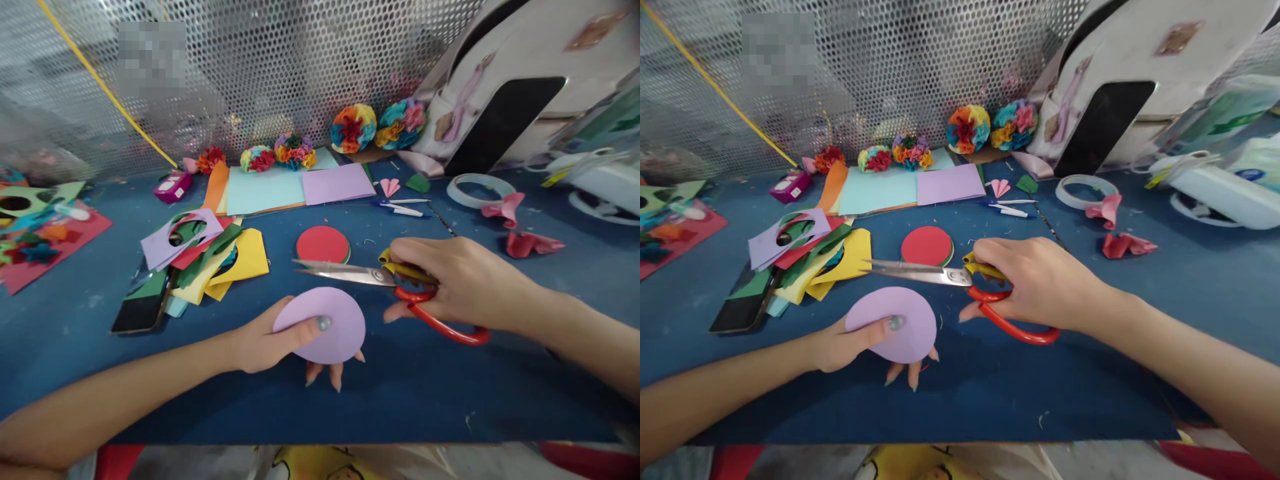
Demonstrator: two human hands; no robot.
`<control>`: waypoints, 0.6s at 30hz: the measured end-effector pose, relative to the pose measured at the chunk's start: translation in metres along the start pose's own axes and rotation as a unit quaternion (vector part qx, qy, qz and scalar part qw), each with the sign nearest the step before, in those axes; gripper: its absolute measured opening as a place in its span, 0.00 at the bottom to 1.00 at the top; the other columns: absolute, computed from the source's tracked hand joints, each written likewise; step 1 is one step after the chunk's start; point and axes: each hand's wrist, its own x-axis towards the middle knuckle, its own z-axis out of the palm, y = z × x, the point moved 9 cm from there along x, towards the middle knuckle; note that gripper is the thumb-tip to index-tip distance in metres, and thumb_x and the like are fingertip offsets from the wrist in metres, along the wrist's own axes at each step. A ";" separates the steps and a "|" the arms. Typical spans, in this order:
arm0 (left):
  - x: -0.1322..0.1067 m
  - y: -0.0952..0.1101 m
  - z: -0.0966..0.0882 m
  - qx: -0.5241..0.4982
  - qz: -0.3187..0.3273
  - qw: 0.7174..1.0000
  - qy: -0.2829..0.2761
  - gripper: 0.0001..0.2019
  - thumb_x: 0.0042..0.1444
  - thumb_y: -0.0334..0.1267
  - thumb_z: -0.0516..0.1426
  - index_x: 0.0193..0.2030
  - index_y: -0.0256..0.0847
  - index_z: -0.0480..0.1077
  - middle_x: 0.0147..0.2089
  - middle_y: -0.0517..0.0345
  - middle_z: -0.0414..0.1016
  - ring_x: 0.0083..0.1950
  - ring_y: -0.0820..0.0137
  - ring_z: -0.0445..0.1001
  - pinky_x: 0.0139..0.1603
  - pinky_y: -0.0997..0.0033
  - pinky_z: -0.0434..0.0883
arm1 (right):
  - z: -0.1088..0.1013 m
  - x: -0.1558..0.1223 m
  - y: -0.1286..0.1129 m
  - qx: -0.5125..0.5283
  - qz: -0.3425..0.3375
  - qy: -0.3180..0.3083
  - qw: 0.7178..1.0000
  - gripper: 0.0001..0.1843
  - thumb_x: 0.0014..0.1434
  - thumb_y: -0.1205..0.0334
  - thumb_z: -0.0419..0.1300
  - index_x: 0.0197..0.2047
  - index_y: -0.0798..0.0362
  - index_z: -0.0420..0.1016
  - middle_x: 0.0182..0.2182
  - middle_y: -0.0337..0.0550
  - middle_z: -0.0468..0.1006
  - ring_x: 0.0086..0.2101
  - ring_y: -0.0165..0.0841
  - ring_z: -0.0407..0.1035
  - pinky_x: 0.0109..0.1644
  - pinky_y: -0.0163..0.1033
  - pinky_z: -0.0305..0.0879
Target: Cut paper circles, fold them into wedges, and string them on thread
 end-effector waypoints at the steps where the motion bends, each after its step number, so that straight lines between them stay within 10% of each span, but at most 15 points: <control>1: 0.000 0.000 0.000 -0.003 0.000 1.000 0.000 0.30 0.72 0.57 0.50 0.50 0.28 0.80 0.36 0.39 0.83 0.24 0.71 0.72 0.29 0.72 0.72 | -0.001 0.000 0.002 0.013 0.013 0.004 1.000 0.33 0.62 0.23 0.52 0.32 0.46 0.56 0.23 0.35 0.65 0.20 0.32 0.57 0.25 0.39 0.52; 18: 0.004 -0.002 0.000 -0.033 -0.011 0.999 0.001 0.28 0.73 0.54 0.52 0.51 0.27 0.79 0.35 0.38 0.84 0.23 0.71 0.72 0.25 0.74 0.69 | 0.008 -0.004 -0.004 -0.077 -0.025 0.002 0.997 0.35 0.60 0.22 0.54 0.41 0.49 0.65 0.31 0.43 0.77 0.25 0.39 0.72 0.26 0.39 0.51</control>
